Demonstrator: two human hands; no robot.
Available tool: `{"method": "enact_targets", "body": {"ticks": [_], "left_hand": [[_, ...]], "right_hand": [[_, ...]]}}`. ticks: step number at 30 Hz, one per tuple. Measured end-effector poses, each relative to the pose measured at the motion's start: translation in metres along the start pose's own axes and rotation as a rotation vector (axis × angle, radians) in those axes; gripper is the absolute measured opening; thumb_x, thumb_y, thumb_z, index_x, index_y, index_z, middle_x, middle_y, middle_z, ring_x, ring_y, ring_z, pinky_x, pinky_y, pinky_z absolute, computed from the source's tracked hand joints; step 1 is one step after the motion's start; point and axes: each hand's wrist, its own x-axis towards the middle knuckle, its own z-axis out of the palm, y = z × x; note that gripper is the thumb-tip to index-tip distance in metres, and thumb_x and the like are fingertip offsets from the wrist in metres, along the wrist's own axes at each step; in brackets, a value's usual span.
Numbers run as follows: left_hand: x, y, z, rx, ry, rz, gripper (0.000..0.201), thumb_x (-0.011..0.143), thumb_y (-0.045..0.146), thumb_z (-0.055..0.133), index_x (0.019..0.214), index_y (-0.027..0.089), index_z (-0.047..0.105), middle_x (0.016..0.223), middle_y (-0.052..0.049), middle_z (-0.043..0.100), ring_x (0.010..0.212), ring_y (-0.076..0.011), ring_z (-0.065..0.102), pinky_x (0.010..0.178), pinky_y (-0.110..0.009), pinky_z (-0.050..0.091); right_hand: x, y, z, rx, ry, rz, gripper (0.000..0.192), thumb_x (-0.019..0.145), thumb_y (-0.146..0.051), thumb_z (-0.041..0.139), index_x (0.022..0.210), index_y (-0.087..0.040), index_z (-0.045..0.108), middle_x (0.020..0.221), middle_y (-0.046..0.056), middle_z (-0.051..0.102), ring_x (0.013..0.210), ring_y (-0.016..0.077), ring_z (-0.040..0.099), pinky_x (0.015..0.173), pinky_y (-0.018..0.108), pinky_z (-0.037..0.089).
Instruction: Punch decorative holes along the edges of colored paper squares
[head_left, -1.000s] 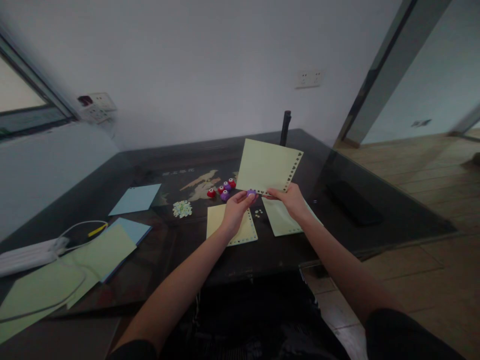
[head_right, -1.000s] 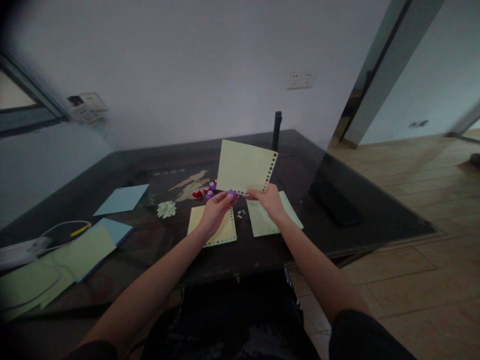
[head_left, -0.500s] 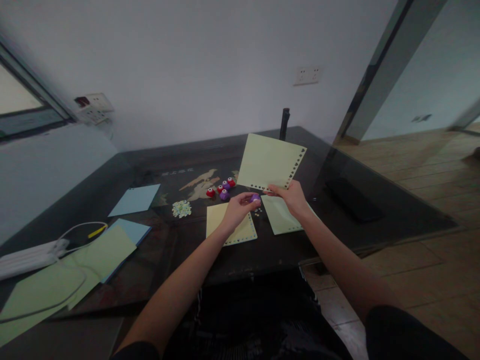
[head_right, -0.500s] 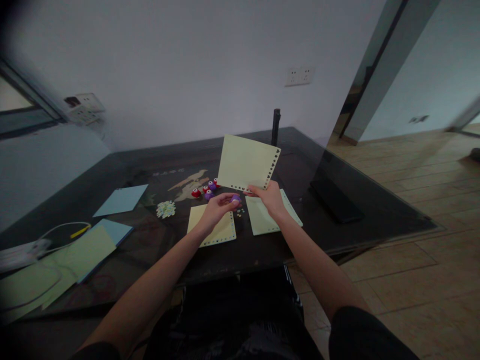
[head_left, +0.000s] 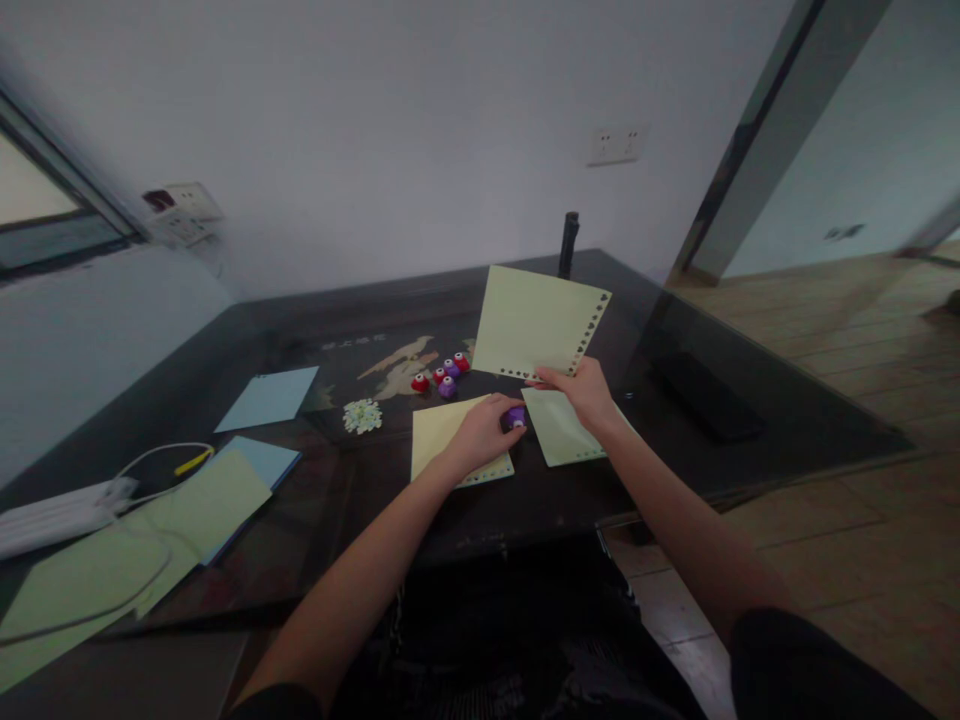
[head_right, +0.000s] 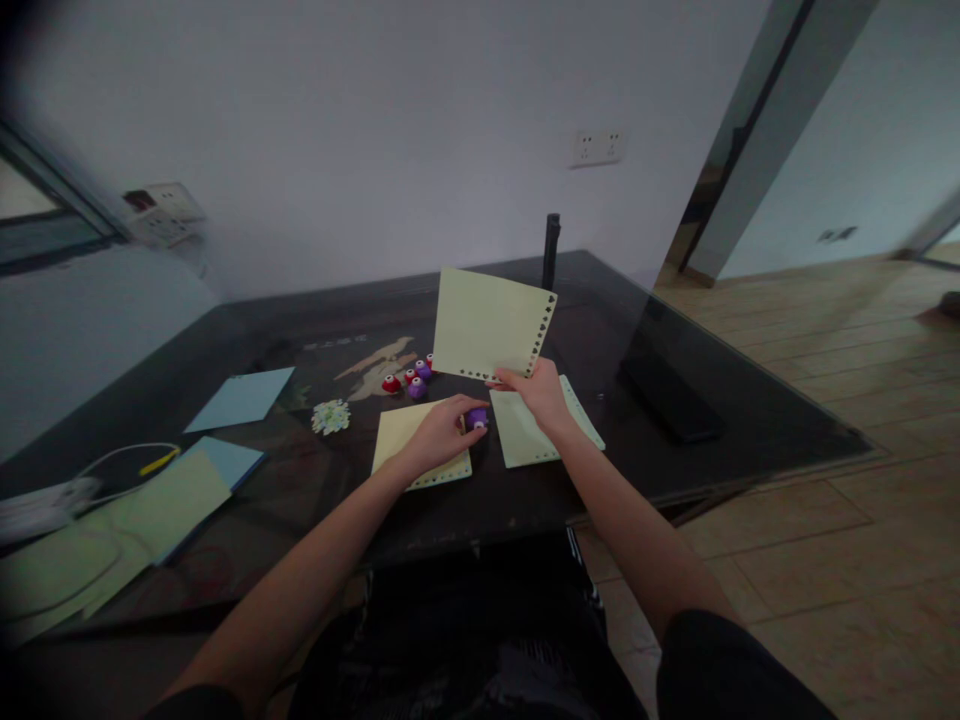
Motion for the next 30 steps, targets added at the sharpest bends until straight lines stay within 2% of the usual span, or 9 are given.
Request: {"method": "enact_targets", "body": {"ticks": [3,8,14,18,25,30], "left_hand": [[0.001,-0.002,0.0,-0.023,0.023,-0.005,0.035,0.077,0.024,0.061,0.111,0.016,0.063,0.102,-0.008,0.061,0.092,-0.0185,0.058,0.087,-0.032,0.046],[0.003,-0.007,0.0,-0.089,0.054,-0.101,0.034,0.083,0.033,0.055,0.112,0.016,0.063,0.094,-0.007,0.063,0.075,-0.0153,0.058,0.072,-0.029,0.048],[0.007,-0.009,0.0,-0.37,0.023,-0.276,0.032,0.088,0.037,0.045,0.1,0.015,0.065,0.082,-0.005,0.067,0.063,-0.0135,0.062,0.059,-0.024,0.046],[0.008,-0.01,0.0,-0.475,0.015,-0.302,0.032,0.087,0.037,0.046,0.096,0.014,0.065,0.083,-0.006,0.066,0.06,-0.0127,0.062,0.051,-0.022,0.043],[0.01,-0.008,-0.002,-0.56,0.053,-0.302,0.032,0.087,0.036,0.043,0.087,0.013,0.064,0.079,-0.005,0.066,0.056,-0.0108,0.055,0.05,-0.022,0.041],[0.01,-0.006,-0.004,-0.69,0.071,-0.375,0.033,0.088,0.036,0.039,0.083,0.013,0.061,0.084,-0.007,0.069,0.056,-0.0112,0.056,0.052,-0.023,0.041]], "right_hand": [[0.0,-0.001,0.0,-0.003,-0.003,-0.004,0.036,0.054,-0.03,0.081,0.082,-0.012,0.068,0.08,0.007,0.073,0.066,0.0222,0.069,0.072,0.039,0.059],[-0.001,-0.004,0.001,-0.018,0.001,0.006,0.037,0.053,-0.031,0.081,0.081,-0.012,0.068,0.081,0.008,0.072,0.068,0.0229,0.069,0.074,0.04,0.059],[-0.001,-0.002,0.002,0.002,0.007,-0.012,0.036,0.053,-0.03,0.081,0.082,-0.012,0.068,0.08,0.008,0.072,0.067,0.0235,0.069,0.073,0.041,0.059],[0.0,0.0,0.001,0.009,0.001,-0.022,0.035,0.054,-0.03,0.08,0.081,-0.012,0.068,0.078,0.008,0.072,0.066,0.0227,0.069,0.071,0.039,0.059],[0.001,0.001,-0.001,-0.024,-0.018,-0.005,0.033,0.056,-0.031,0.079,0.08,-0.012,0.067,0.076,0.008,0.072,0.064,0.0214,0.069,0.065,0.035,0.058],[-0.002,0.005,0.001,0.048,-0.13,0.095,0.032,0.062,-0.031,0.076,0.087,-0.014,0.066,0.083,0.009,0.072,0.067,0.0203,0.069,0.065,0.033,0.058]]}}
